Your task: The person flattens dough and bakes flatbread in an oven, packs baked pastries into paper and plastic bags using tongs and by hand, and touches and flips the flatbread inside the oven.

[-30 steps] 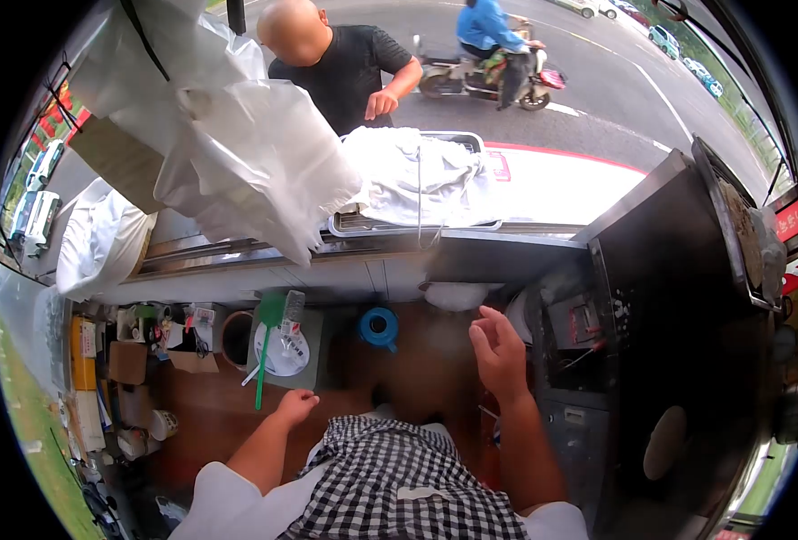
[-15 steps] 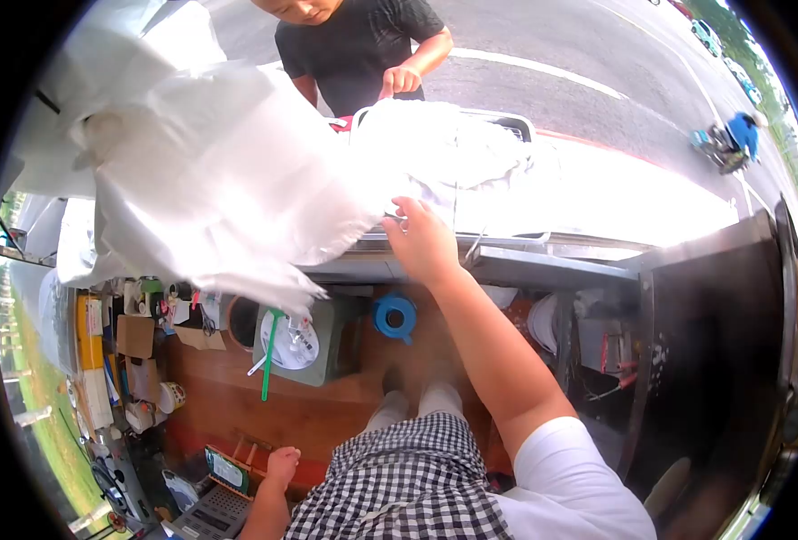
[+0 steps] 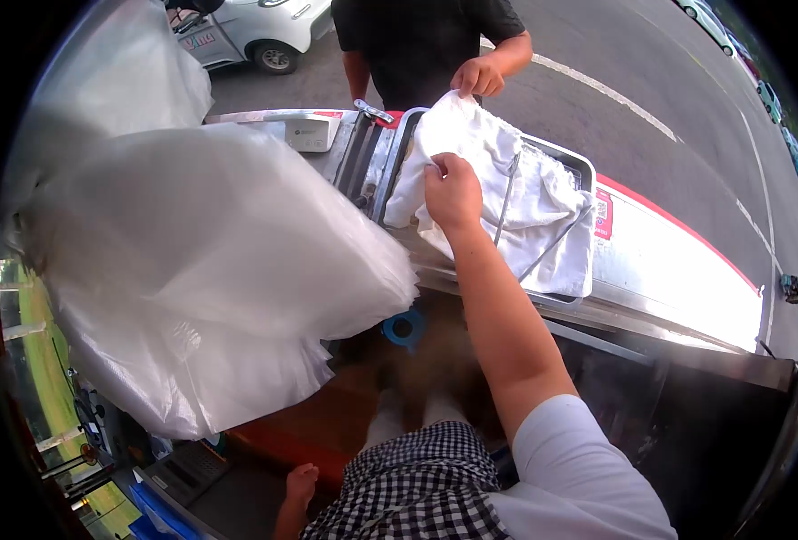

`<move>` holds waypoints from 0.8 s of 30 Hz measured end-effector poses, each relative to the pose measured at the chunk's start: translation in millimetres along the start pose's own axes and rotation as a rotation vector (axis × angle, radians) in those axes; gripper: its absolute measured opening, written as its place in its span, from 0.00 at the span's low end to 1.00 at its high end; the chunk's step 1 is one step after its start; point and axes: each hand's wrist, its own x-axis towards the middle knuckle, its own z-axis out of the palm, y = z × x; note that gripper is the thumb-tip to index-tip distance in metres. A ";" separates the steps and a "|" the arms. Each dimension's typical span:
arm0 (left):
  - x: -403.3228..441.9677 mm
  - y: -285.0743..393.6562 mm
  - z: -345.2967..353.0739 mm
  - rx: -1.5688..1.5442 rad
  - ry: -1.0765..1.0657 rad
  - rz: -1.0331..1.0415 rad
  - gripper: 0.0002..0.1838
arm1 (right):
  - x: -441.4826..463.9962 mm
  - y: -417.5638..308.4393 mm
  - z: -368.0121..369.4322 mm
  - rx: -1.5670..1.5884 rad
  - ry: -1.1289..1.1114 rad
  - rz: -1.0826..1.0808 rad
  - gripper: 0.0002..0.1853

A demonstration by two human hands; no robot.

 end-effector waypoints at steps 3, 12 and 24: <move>2.3 -8.1 6.8 -0.066 -0.051 -0.001 0.19 | -14.4 5.5 -49.3 0.428 0.159 0.121 0.09; 41.2 5.0 27.6 0.084 -0.081 0.126 0.18 | -40.1 84.3 -137.9 0.617 0.534 0.292 0.10; 32.7 49.9 26.5 0.129 -0.046 0.028 0.17 | -60.3 47.5 -135.9 -0.162 0.450 -0.216 0.20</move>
